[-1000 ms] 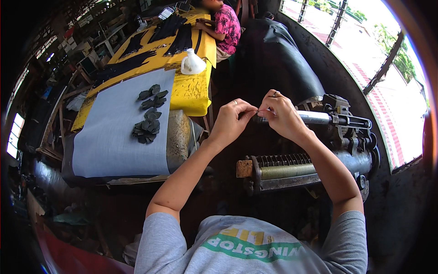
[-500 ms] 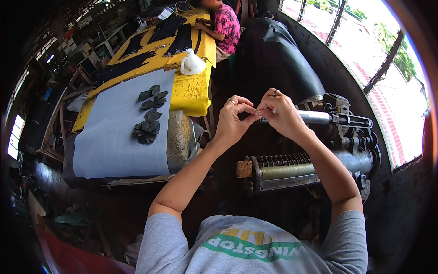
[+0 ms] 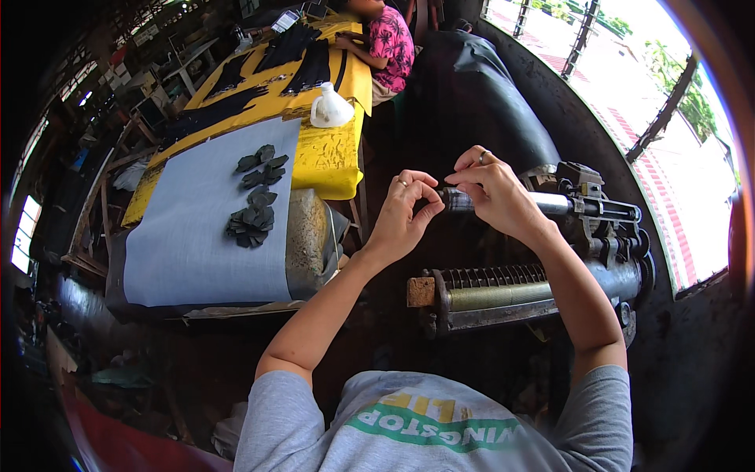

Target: Manually assembling a cylindrical component onto a metal shaft in a leather goods workshop.

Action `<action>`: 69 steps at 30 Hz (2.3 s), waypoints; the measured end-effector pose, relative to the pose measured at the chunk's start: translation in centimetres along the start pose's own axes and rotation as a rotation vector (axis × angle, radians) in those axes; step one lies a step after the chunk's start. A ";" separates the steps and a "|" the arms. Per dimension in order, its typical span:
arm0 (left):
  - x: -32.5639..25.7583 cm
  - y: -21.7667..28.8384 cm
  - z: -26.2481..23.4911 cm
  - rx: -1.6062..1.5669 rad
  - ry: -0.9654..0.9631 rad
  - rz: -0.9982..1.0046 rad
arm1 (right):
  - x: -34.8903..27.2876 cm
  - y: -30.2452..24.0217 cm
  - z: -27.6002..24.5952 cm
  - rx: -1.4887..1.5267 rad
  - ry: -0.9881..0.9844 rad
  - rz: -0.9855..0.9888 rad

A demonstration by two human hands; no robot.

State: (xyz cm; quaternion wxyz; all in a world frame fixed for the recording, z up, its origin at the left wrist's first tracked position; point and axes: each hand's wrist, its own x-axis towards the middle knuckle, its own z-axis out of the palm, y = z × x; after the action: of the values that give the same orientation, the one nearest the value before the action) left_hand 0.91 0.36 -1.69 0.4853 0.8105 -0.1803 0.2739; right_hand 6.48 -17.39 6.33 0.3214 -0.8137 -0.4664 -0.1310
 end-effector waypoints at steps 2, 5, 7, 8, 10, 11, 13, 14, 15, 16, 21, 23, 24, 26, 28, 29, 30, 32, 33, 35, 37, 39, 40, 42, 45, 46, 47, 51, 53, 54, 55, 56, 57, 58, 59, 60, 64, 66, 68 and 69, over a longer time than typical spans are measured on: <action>-0.2 -0.4 0.0 -0.041 -0.011 -0.043 | -0.2 -0.6 -0.2 -0.032 -0.072 0.032; -0.2 -0.7 0.0 -0.097 -0.024 -0.082 | -0.6 -1.2 0.4 -0.036 -0.099 0.042; -0.1 -0.6 0.0 -0.112 -0.026 -0.079 | -1.0 -1.6 1.1 -0.100 -0.093 0.025; 0.0 -0.4 0.0 -0.130 -0.027 -0.067 | -1.2 -1.5 1.4 -0.164 -0.086 0.010; 0.1 -0.2 0.0 -0.148 -0.028 -0.055 | -1.5 -0.9 2.2 -0.210 -0.017 -0.074; 0.1 -0.2 -0.1 -0.162 -0.036 -0.063 | -1.6 -0.8 2.4 -0.219 0.000 -0.089; -0.1 -0.4 -0.3 -0.173 -0.042 -0.071 | -1.8 -1.0 2.6 -0.225 0.016 -0.107; -0.2 -0.7 -0.5 -0.221 -0.048 -0.064 | -1.9 -1.3 2.5 -0.218 0.004 -0.098; -0.3 -0.9 -0.7 -0.268 -0.055 -0.058 | -2.0 -1.5 2.6 -0.211 -0.009 -0.090; -0.3 -1.1 -0.8 -0.270 -0.055 -0.056 | -2.2 -1.5 2.6 -0.213 -0.009 -0.089; 0.3 0.1 -1.1 -0.283 0.099 -0.130 | -3.3 -1.3 2.2 -0.179 0.016 -0.107; 0.3 0.2 -1.5 -0.176 0.068 -0.105 | -3.2 -1.2 1.6 -0.085 0.042 -0.057; 0.3 0.2 -1.6 -0.070 0.037 -0.081 | -3.0 -1.2 1.2 0.009 0.067 -0.006; 0.3 0.6 -1.2 0.037 0.023 -0.003 | -2.3 -0.7 0.6 0.055 0.143 0.022; 0.0 1.1 -0.7 0.256 -0.021 0.074 | -1.5 0.3 0.1 0.035 0.145 0.134; 0.1 1.2 -0.5 0.319 -0.009 0.122 | -1.4 1.2 0.1 0.030 0.191 0.146; 0.3 1.3 -0.6 0.317 -0.009 0.126 | -1.4 2.2 0.1 0.027 0.195 0.146; 0.7 1.0 -0.8 0.418 0.016 0.261 | -1.4 4.6 0.2 -0.008 0.163 0.223; 1.0 1.2 -0.8 0.413 0.014 0.265 | -1.6 5.7 0.2 -0.030 0.136 0.239; 1.4 1.3 -1.3 0.368 -0.021 0.273 | -1.9 6.6 0.9 -0.053 0.115 0.260; 1.8 1.0 -1.6 0.305 -0.043 0.269 | -2.0 6.8 1.2 -0.077 0.093 0.282; 2.3 0.7 -2.1 0.231 -0.075 0.255 | -1.8 6.7 1.5 -0.121 0.083 0.275; 2.5 0.7 -2.1 0.231 -0.078 0.255 | -1.8 6.8 1.5 -0.120 0.084 0.278; 2.8 1.0 -2.2 0.251 -0.103 0.224 | -1.8 7.0 1.5 -0.105 0.063 0.295; 3.3 1.5 -2.1 0.250 -0.122 0.195 | -1.8 6.7 1.4 -0.122 0.067 0.282; 3.5 1.7 -2.2 0.251 -0.123 0.195 | -1.9 6.7 1.4 -0.122 0.068 0.282; 3.8 1.9 -2.4 0.294 -0.151 0.246 | -1.9 6.8 1.3 -0.118 0.063 0.290; 4.8 1.4 -3.1 0.304 -0.268 0.393 | -1.6 6.5 1.3 -0.112 0.025 0.313; 5.3 0.9 -3.3 0.300 -0.285 0.424 | -1.5 6.4 1.2 -0.116 0.027 0.311; 5.5 0.7 -3.3 0.296 -0.301 0.456 | -1.5 6.3 1.2 -0.121 0.029 0.309; 5.7 0.4 -3.3 0.294 -0.302 0.456 | -1.6 6.4 1.2 -0.122 0.028 0.311; 5.8 0.2 -3.2 0.255 -0.339 0.440 | -1.6 6.5 1.2 -0.118 0.021 0.314; 6.0 0.1 -3.2 0.217 -0.377 0.424 | -1.6 6.6 1.2 -0.115 0.015 0.316; 6.2 0.0 -3.2 0.215 -0.376 0.422 | -1.6 6.6 1.2 -0.115 0.013 0.318; 6.5 0.0 -3.2 0.218 -0.396 0.429 | -1.6 6.6 1.2 -0.116 0.015 0.324; 6.5 -0.1 -3.2 0.221 -0.416 0.435 | -1.6 6.5 1.2 -0.118 0.018 0.329; 6.0 -0.3 -3.0 0.212 -0.432 0.417 | -1.7 7.1 1.2 -0.104 0.051 0.303; 5.1 -0.7 -2.8 0.063 -0.354 0.244 | -1.6 7.1 1.0 -0.006 0.110 0.296; 4.0 -0.8 -2.8 0.003 -0.228 0.167 | -1.5 7.0 0.5 0.042 0.108 0.326; 3.5 -1.0 -2.8 -0.054 -0.101 0.089 | -1.4 7.0 0.2 0.092 0.106 0.353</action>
State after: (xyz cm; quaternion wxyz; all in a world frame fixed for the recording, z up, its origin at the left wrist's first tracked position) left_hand 3.43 3.23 0.82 0.4847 0.8010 -0.2479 0.2490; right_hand 11.61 -20.70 2.68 0.4004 -0.8593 -0.3043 -0.0935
